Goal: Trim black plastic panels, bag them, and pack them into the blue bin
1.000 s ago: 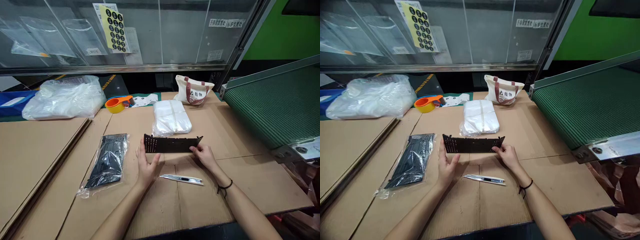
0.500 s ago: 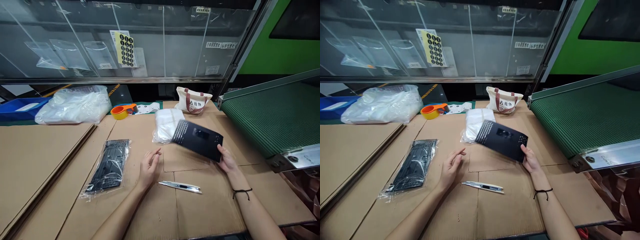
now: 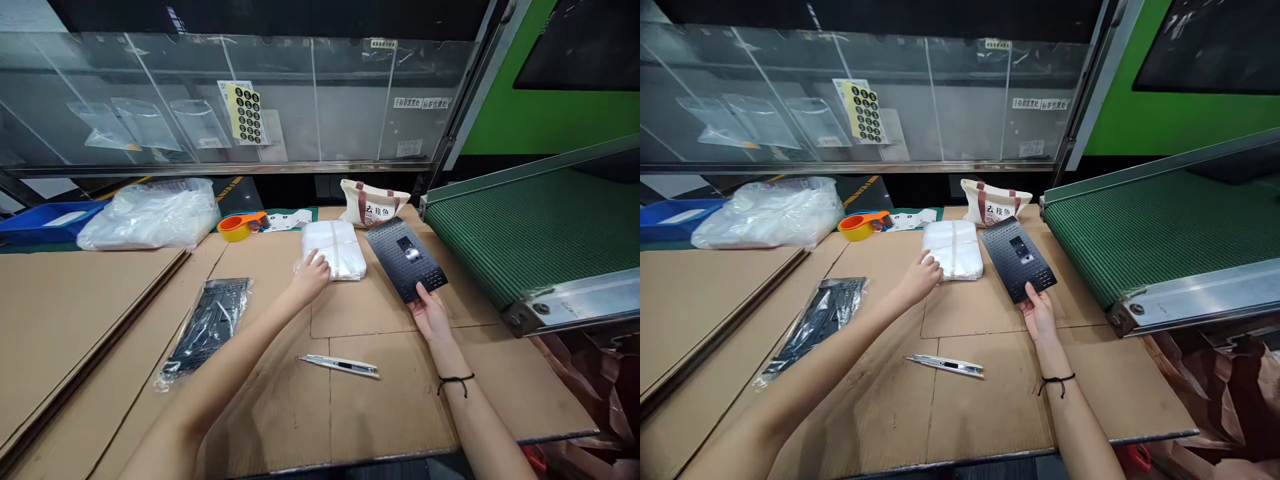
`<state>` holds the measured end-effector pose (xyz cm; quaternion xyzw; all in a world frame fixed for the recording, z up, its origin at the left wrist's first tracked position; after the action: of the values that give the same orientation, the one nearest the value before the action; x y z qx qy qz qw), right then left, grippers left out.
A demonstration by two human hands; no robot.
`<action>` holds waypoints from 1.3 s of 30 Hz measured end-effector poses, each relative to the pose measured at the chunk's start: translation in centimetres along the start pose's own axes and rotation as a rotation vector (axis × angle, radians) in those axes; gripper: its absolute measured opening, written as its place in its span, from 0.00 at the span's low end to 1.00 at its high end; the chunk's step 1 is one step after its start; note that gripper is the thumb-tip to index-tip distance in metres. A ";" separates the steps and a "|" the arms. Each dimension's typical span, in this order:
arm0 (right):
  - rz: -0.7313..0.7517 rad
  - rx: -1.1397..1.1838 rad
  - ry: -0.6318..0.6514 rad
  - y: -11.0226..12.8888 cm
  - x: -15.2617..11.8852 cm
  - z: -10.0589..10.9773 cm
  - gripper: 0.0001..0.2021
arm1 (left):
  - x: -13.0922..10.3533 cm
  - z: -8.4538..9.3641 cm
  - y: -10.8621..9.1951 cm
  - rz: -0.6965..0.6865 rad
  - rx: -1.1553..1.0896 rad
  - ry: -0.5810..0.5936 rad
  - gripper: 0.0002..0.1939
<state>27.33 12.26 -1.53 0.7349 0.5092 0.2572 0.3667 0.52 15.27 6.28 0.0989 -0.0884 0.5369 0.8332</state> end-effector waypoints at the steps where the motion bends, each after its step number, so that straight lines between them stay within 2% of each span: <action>1: -0.002 -0.003 0.006 0.1 -0.1 -0.1 0.20 | 0.4 -0.2 0.2 0.024 0.010 0.015 0.16; 5: -0.008 -0.027 0.027 0.2 -0.5 -0.6 0.22 | 1.2 -0.7 1.2 0.151 0.011 0.063 0.14; 9: 0.008 -0.088 0.056 0.2 -1.0 -1.0 0.23 | 2.6 -1.1 2.6 0.298 -0.053 0.131 0.07; 11: 0.030 -0.130 0.078 0.1 -1.2 -1.2 0.24 | 3.3 -1.3 3.2 0.355 -0.102 0.161 0.08; 16: 0.122 -0.267 0.184 -0.2 -1.9 -1.9 0.25 | 3.9 -2.1 3.7 0.403 -0.220 0.233 0.09; 22: 0.224 -0.442 0.316 -0.3 -3.5 -3.1 0.20 | 3.5 -3.0 4.5 0.491 -0.365 0.250 0.12; 25: 0.244 -0.539 0.378 -0.3 -4.2 -3.5 0.14 | 3.6 -3.3 4.9 0.533 -0.460 0.244 0.12; 32: 0.278 -0.667 0.443 -0.6 -4.6 -3.7 0.12 | 3.4 -3.6 5.6 0.703 -0.722 0.167 0.12; 39: 0.260 -0.664 0.417 -1.3 -4.0 -2.9 0.13 | 4.7 -1.6 7.1 0.872 -1.076 -0.102 0.11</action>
<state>22.96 9.60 -0.86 0.5670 0.3649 0.5951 0.4373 -3.96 22.68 6.41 -0.3474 -0.4132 0.6988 0.4693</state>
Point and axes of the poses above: each hand's wrist, its own x-axis towards the middle knuckle, its own z-axis out of the back of the hand, y = z × x, the point moved 4 cm from there along x, towards the middle knuckle, and after that the axes turned 9 degrees about z, right-handed, at the moved point
